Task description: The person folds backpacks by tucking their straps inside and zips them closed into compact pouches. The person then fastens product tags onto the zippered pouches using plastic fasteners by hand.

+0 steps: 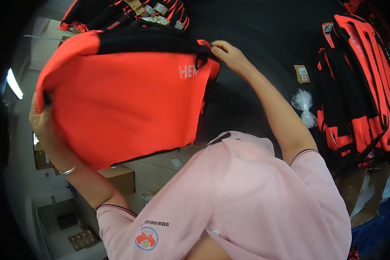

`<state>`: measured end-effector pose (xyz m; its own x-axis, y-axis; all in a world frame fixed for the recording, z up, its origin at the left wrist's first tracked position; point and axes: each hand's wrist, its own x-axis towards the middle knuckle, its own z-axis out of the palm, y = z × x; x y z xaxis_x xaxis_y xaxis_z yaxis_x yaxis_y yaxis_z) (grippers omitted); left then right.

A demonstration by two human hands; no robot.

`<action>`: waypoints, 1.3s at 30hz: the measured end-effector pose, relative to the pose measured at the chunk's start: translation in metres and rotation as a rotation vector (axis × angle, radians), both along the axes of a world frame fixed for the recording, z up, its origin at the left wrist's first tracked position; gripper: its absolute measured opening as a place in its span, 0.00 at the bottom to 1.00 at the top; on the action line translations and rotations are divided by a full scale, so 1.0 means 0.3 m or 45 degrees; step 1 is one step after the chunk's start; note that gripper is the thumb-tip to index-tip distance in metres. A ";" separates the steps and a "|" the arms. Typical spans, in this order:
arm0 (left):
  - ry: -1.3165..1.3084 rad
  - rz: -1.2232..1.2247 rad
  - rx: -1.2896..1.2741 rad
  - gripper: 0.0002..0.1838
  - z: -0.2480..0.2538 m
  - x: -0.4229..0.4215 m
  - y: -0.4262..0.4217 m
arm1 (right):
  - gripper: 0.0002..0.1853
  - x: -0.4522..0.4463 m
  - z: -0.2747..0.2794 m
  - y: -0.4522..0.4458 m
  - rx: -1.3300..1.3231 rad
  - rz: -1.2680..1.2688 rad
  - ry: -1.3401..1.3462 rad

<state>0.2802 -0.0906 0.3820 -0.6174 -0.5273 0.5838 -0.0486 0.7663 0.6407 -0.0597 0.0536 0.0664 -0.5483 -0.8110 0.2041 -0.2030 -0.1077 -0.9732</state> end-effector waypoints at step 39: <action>-0.085 -0.399 0.018 0.20 -0.837 -0.556 0.472 | 0.37 -0.037 -0.022 0.332 0.255 0.794 -1.432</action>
